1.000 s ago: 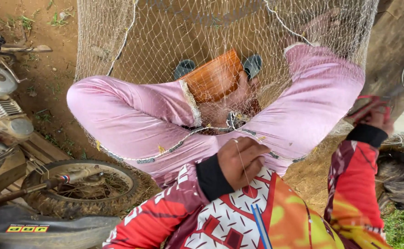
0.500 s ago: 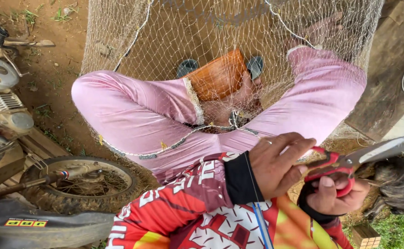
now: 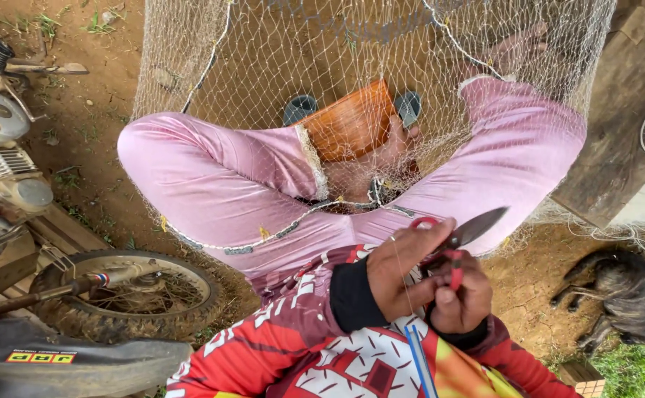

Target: Repairing a fishing net using a netting needle and scissors while sitting on the ground.

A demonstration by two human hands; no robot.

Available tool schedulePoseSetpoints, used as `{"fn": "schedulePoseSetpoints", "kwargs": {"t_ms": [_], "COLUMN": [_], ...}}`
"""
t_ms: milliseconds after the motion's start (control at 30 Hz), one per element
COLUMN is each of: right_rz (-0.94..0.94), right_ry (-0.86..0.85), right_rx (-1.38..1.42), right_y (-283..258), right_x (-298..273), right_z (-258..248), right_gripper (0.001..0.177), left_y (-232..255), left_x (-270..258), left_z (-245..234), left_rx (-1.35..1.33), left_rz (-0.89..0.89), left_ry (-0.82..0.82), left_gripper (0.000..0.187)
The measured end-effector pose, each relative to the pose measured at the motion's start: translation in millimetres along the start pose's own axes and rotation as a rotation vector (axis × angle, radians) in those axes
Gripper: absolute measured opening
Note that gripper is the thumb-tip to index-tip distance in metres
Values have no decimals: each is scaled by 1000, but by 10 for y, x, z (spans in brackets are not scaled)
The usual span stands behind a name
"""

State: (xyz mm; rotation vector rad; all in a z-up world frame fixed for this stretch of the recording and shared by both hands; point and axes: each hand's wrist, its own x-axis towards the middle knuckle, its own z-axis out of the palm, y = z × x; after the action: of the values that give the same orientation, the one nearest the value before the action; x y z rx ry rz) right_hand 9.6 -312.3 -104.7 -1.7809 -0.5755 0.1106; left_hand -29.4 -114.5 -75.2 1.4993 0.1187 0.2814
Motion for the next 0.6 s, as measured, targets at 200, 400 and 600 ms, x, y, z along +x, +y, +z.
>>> {"fn": "schedulePoseSetpoints", "kwargs": {"t_ms": [200,400,600], "right_rz": [-272,-222,-285], "right_ry": [-540,-224,-168], "right_rx": [-59,-111,-100], "right_y": [146,418,57], "right_x": [416,1138,1533], "right_z": [-64,289,931], "right_gripper": [40,18,19], "left_y": [-302,-545,-661], "left_x": [-317,-562,21], "left_z": [-132,-428,-639], "left_rx": [-161,-236,-253], "left_rz": [-119,-80,120], "left_ry": [-125,386,520], "left_gripper": [62,41,41]}}
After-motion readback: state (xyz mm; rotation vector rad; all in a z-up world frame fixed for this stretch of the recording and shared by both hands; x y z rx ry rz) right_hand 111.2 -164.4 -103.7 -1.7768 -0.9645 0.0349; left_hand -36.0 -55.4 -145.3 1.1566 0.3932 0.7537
